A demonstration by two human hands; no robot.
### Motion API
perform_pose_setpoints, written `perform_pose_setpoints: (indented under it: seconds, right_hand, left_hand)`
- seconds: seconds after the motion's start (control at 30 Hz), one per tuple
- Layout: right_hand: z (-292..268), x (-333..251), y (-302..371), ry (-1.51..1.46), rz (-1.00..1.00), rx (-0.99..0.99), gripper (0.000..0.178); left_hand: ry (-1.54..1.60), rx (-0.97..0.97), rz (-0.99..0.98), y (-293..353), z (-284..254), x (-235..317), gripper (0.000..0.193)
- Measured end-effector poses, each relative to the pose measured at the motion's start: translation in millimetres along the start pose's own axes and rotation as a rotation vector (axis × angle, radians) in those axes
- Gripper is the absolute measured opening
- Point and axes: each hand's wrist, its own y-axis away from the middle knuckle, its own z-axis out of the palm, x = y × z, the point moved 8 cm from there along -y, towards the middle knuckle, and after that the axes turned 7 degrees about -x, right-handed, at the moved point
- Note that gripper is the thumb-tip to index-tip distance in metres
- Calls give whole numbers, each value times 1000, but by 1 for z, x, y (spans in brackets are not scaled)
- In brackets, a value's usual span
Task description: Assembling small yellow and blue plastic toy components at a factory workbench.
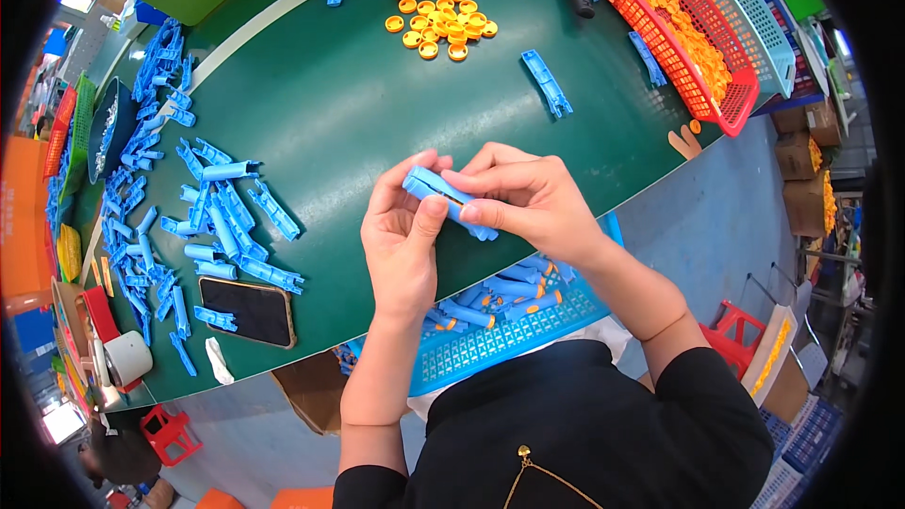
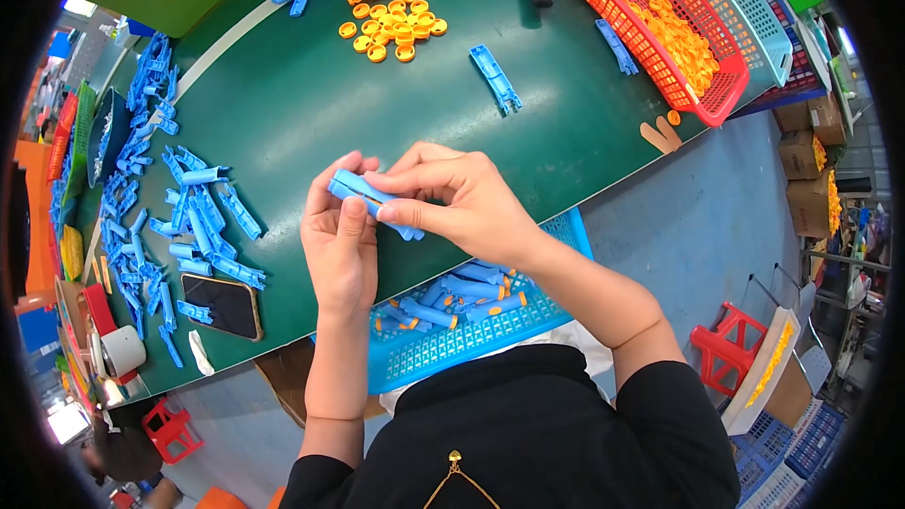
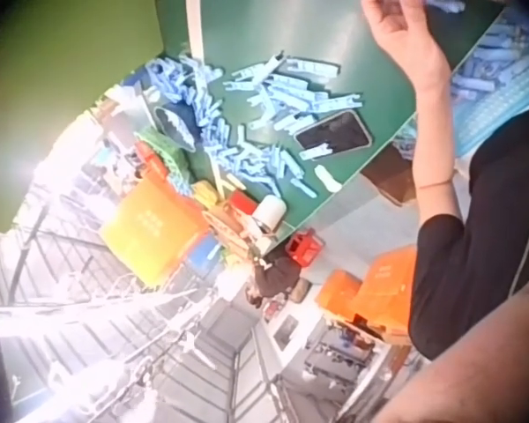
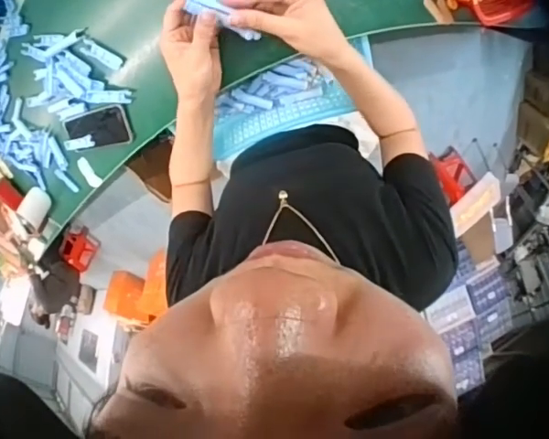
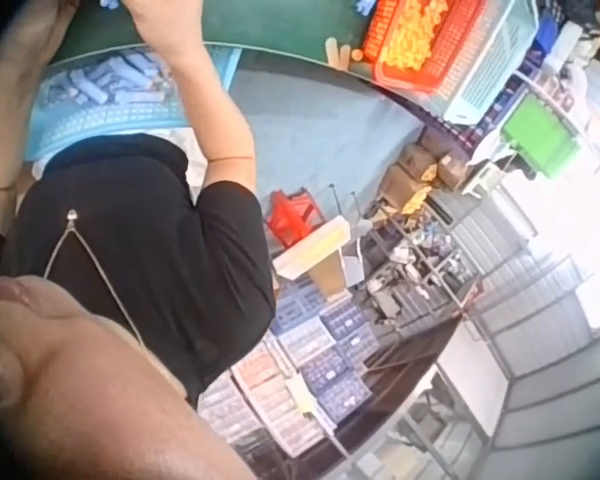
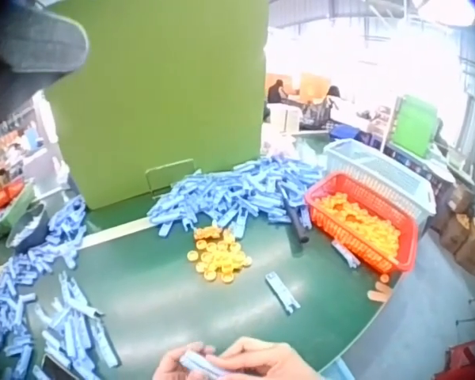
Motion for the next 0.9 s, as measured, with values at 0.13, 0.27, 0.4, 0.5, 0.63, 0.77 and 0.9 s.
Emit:
perform_pose_setpoints:
  seconds: [0.13, 0.27, 0.4, 0.5, 0.63, 0.77, 0.9]
  right_hand:
    - [12, -4, 1, 121, -43, -106, 43]
    - [15, -13, 14, 353, -147, 91, 41]
    - [9, -15, 16, 407, -222, 108, 31]
    - [11, -21, 9, 411, -245, 73, 28]
    - [2, 4, 8, -216, 9, 157, 25]
    - [-6, 20, 12, -337, 199, 126, 25]
    - [-4, 19, 14, -296, 179, 141, 26]
  left_hand:
    - [202, -84, -19, 1, -5, -5, 31]
    - [237, -63, 57, 4, -6, -7, 34]
    - [136, -97, 110, 9, -1, -2, 33]
    - [41, -79, 171, 11, -3, 3, 32]
    - [43, 11, 288, 10, -5, 14, 32]
    - [-82, -44, 266, 10, 1, 12, 34]
    - [-145, -30, 316, 12, -1, 15, 34]
